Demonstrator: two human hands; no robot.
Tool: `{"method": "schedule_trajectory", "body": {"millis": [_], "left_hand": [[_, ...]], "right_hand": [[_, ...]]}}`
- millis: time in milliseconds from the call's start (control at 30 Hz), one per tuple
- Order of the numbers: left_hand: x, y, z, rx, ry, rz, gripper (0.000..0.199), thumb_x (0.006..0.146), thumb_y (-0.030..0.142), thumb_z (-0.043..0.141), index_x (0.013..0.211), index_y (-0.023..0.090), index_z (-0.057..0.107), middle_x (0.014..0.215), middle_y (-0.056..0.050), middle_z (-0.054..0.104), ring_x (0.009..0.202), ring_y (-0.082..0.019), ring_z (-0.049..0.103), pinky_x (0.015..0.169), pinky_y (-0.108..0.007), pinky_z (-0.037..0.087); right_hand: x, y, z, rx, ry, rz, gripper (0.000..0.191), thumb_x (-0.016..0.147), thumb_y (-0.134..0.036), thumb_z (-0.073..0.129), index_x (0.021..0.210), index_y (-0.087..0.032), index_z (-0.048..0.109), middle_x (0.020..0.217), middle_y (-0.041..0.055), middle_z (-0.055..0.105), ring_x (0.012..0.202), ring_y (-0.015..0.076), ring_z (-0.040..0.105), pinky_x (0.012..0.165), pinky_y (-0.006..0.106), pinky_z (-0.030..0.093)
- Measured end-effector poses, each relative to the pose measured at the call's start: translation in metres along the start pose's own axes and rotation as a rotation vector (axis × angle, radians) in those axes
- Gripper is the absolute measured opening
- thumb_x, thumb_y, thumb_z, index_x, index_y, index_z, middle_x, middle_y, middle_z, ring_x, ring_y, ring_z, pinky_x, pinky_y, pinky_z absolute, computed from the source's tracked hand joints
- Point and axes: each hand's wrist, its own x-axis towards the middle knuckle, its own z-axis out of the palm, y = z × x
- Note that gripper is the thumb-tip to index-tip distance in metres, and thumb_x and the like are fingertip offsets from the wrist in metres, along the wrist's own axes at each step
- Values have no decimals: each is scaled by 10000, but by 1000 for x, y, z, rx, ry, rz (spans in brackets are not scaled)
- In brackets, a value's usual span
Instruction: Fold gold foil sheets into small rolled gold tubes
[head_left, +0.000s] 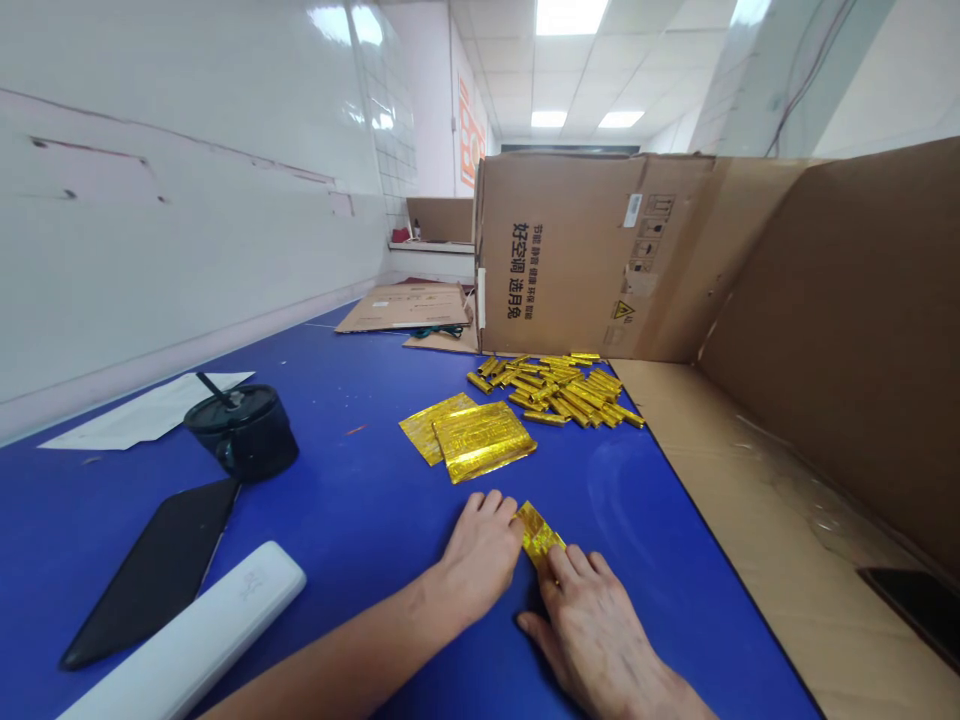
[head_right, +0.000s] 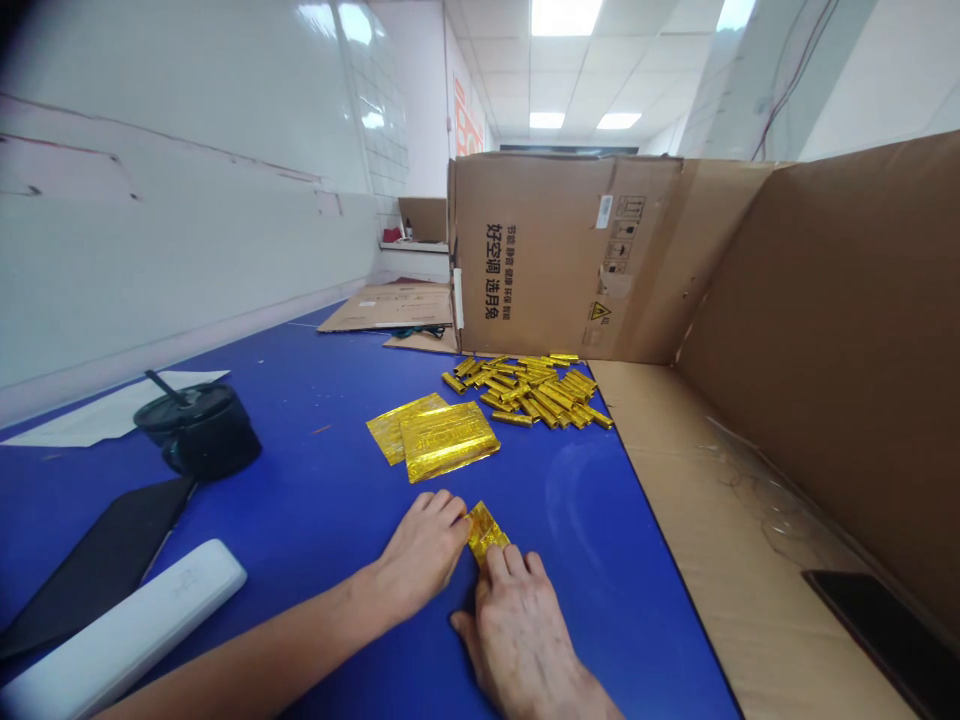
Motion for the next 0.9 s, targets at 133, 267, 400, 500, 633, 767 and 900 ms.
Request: {"method": "schedule_trajectory", "body": {"millis": [133,267,400,500,633,767,900], "left_hand": [[-8,6,1,42,0,57,226,822,211,400,944,130,573,984,-108,562,973,-251,428,841,-391,286],[-17,5,11,8,9,2,350,843,260,384,1143,101,470,1174,-126,491,1133,-244,353,976,-422,144],[-22,0,16,-42,37,0,417,857,307,349,1222,107,389,1258,-122,420,1209,-232,273,1002,-447,87],[-20,-3,11,-62,8,11,401,861,309,333,1200,111,420,1240,-125,441,1229,-238,240,998,-476,80],[-16,0,6,-94,0,-32,424,852,370,346,1180,122,448,1223,-127,460,1231,-251,236,993,-496,79],[-11,8,6,-102,41,-148,451,842,444,337,1112,131,516,1162,-124,517,1214,-262,272,986,-509,80],[-10,10,6,-76,89,-201,432,830,476,342,1035,173,573,1124,-99,549,1217,-272,258,980,-520,59]], "right_hand": [[-3,-3,3,-50,64,-8,243,645,-329,648,818,-158,658,823,83,625,755,232,519,680,359,373],[-6,-4,15,-88,200,-92,298,593,-387,679,786,-160,663,736,62,641,690,215,537,704,368,379],[-7,-6,25,-98,334,-238,471,527,-538,662,795,-150,667,631,56,645,606,202,538,683,365,402],[-9,-10,24,-98,290,-247,528,514,-577,646,796,-132,672,669,79,658,632,213,552,711,377,412],[-11,-15,17,-108,168,-267,600,544,-634,584,808,-103,674,723,125,666,676,245,566,726,397,420],[-12,-16,13,-99,20,-308,730,601,-675,498,885,-20,649,825,205,651,765,304,568,719,424,422],[-11,-18,6,-68,-155,-299,765,652,-677,438,898,20,634,811,233,642,751,320,572,712,439,420]]}}
